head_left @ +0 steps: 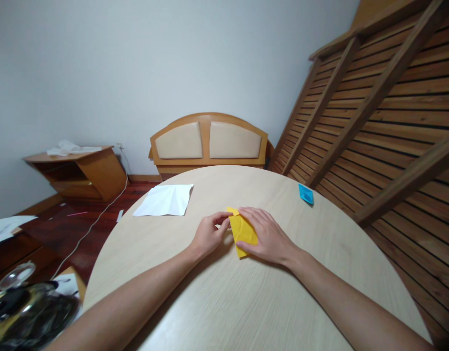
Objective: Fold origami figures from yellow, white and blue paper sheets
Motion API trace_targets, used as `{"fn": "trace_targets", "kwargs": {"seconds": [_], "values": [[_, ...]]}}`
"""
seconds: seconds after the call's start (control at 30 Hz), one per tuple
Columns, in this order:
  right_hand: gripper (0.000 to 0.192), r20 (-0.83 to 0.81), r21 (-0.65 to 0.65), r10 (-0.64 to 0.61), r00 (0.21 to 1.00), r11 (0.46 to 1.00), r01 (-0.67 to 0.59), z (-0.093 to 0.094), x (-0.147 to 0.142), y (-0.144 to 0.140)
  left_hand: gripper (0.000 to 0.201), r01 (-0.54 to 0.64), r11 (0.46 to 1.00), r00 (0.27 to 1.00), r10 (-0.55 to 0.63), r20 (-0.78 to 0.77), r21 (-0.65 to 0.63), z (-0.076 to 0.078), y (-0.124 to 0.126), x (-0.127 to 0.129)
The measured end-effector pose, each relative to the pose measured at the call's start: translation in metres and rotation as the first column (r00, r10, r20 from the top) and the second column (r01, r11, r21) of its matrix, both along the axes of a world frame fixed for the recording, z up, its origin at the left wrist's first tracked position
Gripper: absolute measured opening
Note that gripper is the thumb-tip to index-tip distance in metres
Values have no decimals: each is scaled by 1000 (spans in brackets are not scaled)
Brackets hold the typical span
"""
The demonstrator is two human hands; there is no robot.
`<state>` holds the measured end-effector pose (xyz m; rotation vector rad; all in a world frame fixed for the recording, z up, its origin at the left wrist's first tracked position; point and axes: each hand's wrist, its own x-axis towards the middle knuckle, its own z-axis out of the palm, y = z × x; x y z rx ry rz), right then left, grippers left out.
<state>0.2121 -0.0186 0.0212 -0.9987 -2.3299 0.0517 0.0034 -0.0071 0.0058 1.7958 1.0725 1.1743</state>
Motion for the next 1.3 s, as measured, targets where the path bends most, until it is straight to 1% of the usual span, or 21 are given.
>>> {"fn": "trace_targets", "kwargs": {"seconds": [0.07, 0.13, 0.2, 0.3, 0.33, 0.4, 0.47, 0.53, 0.63, 0.77, 0.87, 0.97, 1.03, 1.13, 1.3], "values": [[74, 0, 9, 12, 1000, 1000, -12, 1, 0, 0, 26, -71, 995, 994, 77, -80, 69, 3, 0, -2], [75, -5, 25, 26, 1000, 999, -26, 1, 1, 0, 25, -122, 978, 977, 149, -155, 172, 7, -1, -5], [79, -12, 49, 46, 999, 998, -46, 0, 3, 1, 24, -155, 943, 958, 217, -188, 296, 11, -1, -8], [89, -9, 84, 101, 995, 991, -100, 1, 6, 2, 22, -185, 870, 942, 288, -169, 456, 16, -1, -12], [92, -5, 92, 122, 993, 988, -121, 2, 7, 2, 21, -184, 857, 941, 295, -166, 482, 17, -1, -13], [98, 0, 99, 156, 988, 983, -156, 3, 7, 1, 20, -171, 855, 938, 294, -186, 490, 19, 0, -15], [99, -3, 100, 175, 985, 980, -174, 4, 7, 0, 19, -170, 866, 931, 297, -210, 471, 19, 0, -15], [88, -19, 104, 172, 985, 980, -169, 4, 6, -1, 19, -189, 877, 933, 301, -199, 442, 20, 0, -15], [68, -39, 111, 153, 987, 983, -148, 4, 6, -1, 21, -218, 915, 953, 275, -129, 340, 21, 0, -14], [53, -84, 82, 71, 994, 995, -64, 2, 9, 4, 27, -201, 966, 978, 207, -22, 160, 22, 4, -12], [38, -136, 33, 17, 991, 999, -13, -1, 12, 7, 29, -172, 982, 984, 168, 52, 82, 21, 6, -10], [26, -142, 12, 13, 990, 1000, -11, -3, 14, 10, 28, -151, 988, 982, 149, 117, 10, 20, 6, -8], [25, -126, 18, 43, 991, 999, -41, -2, 15, 12, 28, -145, 988, 980, 150, 134, -45, 20, 6, -7], [28, -93, 45, 93, 991, 995, -89, -1, 18, 14, 30, -148, 980, 976, 166, 141, -130, 19, 5, -6], [48, -76, 68, 134, 988, 989, -129, 1, 23, 15, 33, -162, 967, 955, 203, 216, -194, 20, 5, -3]]}}
